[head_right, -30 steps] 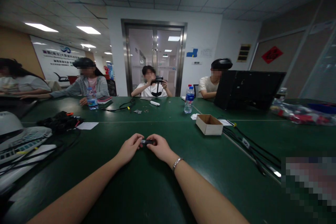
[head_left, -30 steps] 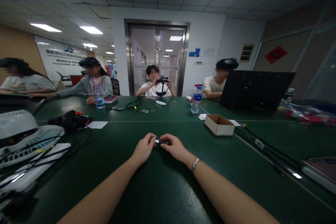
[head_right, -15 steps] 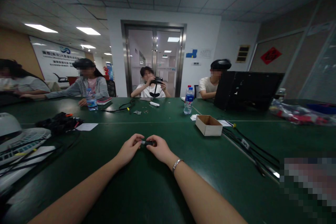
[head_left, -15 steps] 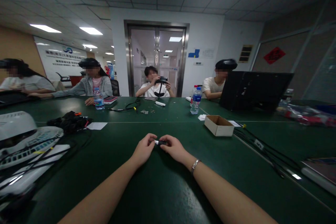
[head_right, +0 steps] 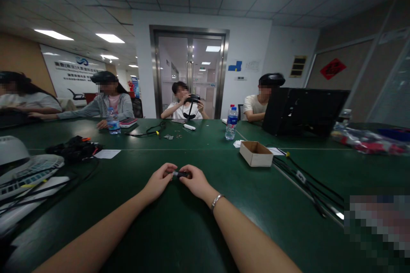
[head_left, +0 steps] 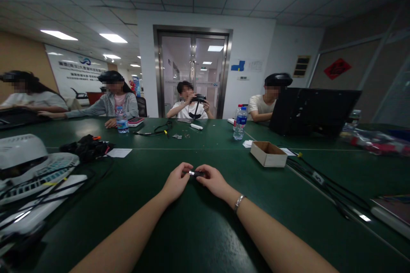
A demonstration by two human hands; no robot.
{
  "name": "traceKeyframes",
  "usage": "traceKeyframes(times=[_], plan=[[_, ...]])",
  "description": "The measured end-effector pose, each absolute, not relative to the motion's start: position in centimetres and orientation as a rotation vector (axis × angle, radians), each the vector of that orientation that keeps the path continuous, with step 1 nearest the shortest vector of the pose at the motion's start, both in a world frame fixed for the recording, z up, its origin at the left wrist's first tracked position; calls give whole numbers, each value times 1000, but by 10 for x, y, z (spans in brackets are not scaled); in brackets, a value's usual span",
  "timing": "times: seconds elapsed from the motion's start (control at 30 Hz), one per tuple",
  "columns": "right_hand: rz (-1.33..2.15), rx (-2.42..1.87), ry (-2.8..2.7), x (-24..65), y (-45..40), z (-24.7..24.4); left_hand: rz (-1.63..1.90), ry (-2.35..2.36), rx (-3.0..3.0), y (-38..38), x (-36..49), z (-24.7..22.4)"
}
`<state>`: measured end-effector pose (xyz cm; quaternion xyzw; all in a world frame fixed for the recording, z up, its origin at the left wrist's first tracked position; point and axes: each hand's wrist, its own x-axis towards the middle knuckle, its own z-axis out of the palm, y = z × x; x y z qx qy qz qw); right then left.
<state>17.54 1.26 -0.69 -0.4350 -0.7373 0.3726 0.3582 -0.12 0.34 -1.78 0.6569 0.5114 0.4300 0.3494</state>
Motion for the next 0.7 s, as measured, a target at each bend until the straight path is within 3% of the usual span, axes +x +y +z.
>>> traceKeyframes(times=[0.27, 0.7], plan=[[879, -1098, -1920, 174, 16, -14, 1144, 1310, 1730, 2, -1, -17], [365, -1150, -2205, 167, -4, -1, 1145, 1178, 1727, -1, 1, -14]])
